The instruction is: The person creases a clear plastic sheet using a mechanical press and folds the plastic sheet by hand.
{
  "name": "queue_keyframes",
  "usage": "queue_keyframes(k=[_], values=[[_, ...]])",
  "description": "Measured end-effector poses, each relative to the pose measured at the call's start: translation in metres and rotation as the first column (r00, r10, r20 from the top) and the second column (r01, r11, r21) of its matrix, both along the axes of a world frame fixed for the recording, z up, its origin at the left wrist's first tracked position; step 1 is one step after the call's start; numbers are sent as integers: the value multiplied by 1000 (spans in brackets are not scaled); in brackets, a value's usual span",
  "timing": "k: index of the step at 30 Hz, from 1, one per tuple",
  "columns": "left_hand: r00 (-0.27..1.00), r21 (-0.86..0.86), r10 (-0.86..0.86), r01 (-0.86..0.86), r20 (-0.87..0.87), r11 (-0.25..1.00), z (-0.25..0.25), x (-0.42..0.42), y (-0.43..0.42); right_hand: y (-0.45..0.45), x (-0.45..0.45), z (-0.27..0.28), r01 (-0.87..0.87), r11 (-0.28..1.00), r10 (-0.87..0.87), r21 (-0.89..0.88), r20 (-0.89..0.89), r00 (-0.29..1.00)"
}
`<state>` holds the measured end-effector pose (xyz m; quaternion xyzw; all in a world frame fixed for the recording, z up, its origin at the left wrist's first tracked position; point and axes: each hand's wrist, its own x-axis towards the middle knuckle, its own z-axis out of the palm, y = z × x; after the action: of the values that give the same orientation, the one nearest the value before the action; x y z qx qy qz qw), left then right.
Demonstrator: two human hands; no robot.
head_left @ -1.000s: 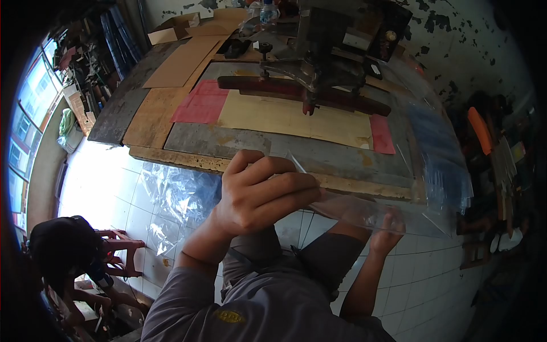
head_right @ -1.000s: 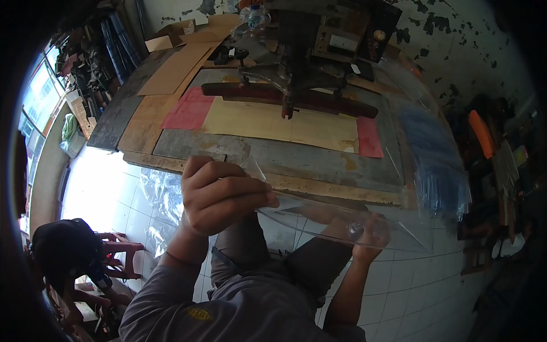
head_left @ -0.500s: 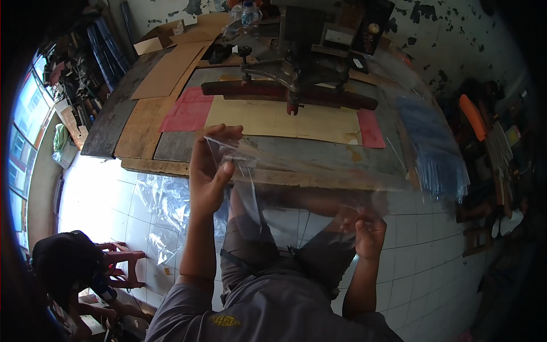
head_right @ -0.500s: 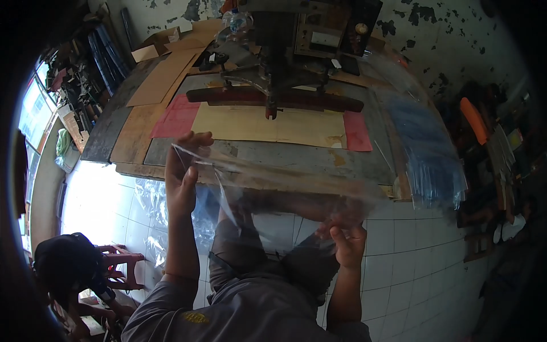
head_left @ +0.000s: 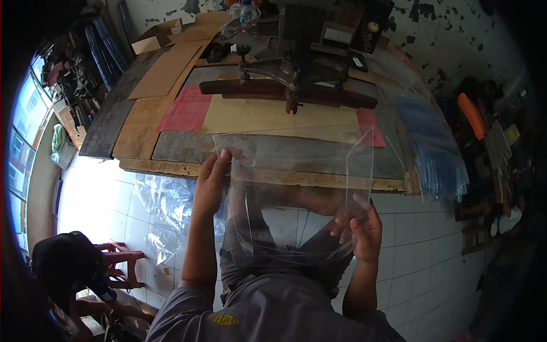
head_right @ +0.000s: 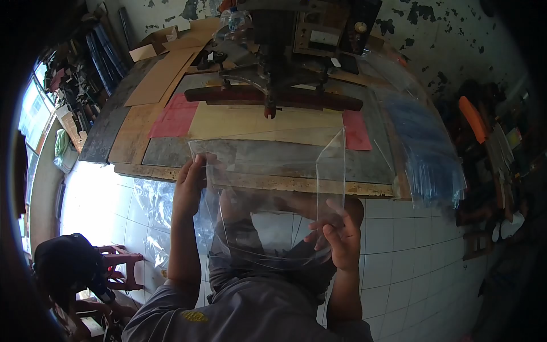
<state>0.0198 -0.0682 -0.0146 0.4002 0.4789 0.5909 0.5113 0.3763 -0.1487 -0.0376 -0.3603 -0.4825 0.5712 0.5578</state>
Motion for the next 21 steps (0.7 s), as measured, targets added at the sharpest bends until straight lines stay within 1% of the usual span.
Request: queue_keyframes(k=[3,6,9,12,15,18,21], values=[[1000,2,-6,6,18,1000,1,1,0,0,-1,3,-10,1000,9,10,14,1000],[1000,16,-25,25,18,1000,-1,-2,1,-1,-6,3,41,999,-41,15,36,998],[999,-3,-46,46,3,999,1,-4,0,-2,-6,4,41,999,-42,5,36,999],[997,42,-42,40,61,998,2,0,0,-3,-5,3,53,999,-53,-2,19,998],[995,74,-68,63,72,995,7,4,-3,-3,-2,-4,68,997,-69,-43,-20,997],[994,148,-52,38,92,988,11,8,-3,-1,-1,-7,77,995,-80,-58,-60,995],[993,167,-47,27,113,986,16,10,-6,1,-1,-10,84,993,-92,-82,-89,992]])
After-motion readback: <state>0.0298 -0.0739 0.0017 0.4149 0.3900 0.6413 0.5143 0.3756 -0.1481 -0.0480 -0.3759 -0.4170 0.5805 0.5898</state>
